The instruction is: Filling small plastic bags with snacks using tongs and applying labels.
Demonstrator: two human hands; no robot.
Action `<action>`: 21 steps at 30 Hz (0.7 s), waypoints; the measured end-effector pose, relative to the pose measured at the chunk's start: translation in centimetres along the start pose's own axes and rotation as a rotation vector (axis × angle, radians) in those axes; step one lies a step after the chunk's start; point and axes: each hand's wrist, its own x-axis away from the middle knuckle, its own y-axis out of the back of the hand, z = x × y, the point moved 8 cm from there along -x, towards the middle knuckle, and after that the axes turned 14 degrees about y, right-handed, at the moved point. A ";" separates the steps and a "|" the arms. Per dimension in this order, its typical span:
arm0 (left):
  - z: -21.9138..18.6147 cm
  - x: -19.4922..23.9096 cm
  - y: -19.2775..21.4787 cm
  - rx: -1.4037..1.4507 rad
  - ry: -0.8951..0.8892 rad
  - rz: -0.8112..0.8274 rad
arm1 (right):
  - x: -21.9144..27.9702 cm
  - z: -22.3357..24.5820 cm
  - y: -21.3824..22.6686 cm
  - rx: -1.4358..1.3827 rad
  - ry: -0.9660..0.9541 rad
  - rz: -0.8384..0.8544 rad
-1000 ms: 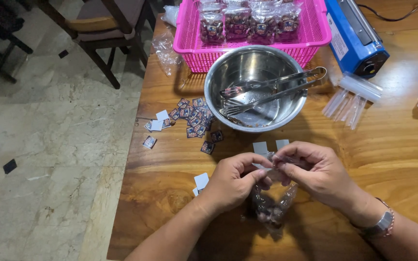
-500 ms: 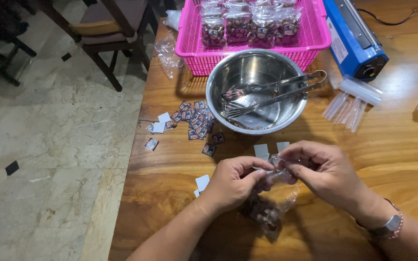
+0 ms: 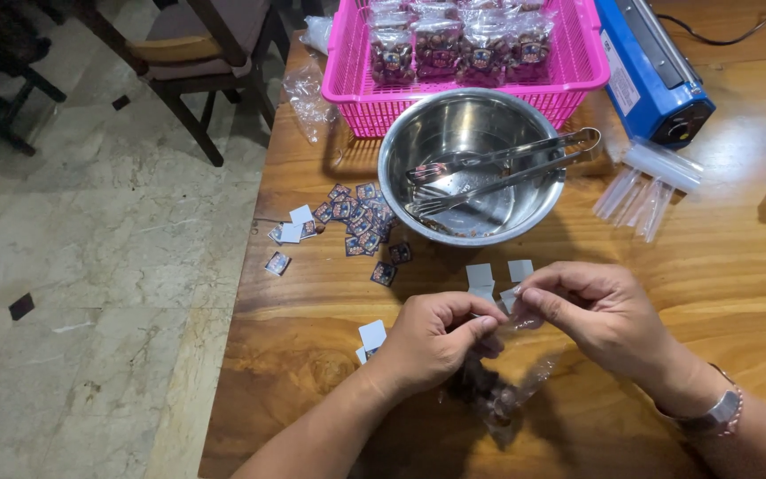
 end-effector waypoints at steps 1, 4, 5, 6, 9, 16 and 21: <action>-0.1 0.1 0.0 0.000 0.000 0.000 | 0.2 -0.1 0.0 0.000 0.000 0.000; -0.2 0.4 -0.2 -0.002 0.003 0.015 | 0.5 -0.8 -0.2 -0.062 -0.095 -0.009; -0.2 0.4 -0.3 -0.033 -0.005 0.020 | 0.4 -0.5 -0.3 -0.069 -0.052 -0.021; -0.2 0.4 -0.4 -0.064 -0.012 0.026 | 0.3 -0.1 -0.3 -0.075 -0.011 -0.034; -0.4 0.6 -0.6 -0.093 -0.004 0.031 | -0.1 0.7 0.0 0.055 0.003 -0.043; -0.9 0.7 -0.3 -0.121 -0.018 0.016 | 0.2 -0.4 0.5 -0.012 -0.047 -0.084; -0.1 0.0 0.3 -0.027 -0.040 -0.020 | -0.5 1.4 -0.3 -0.092 -0.135 0.038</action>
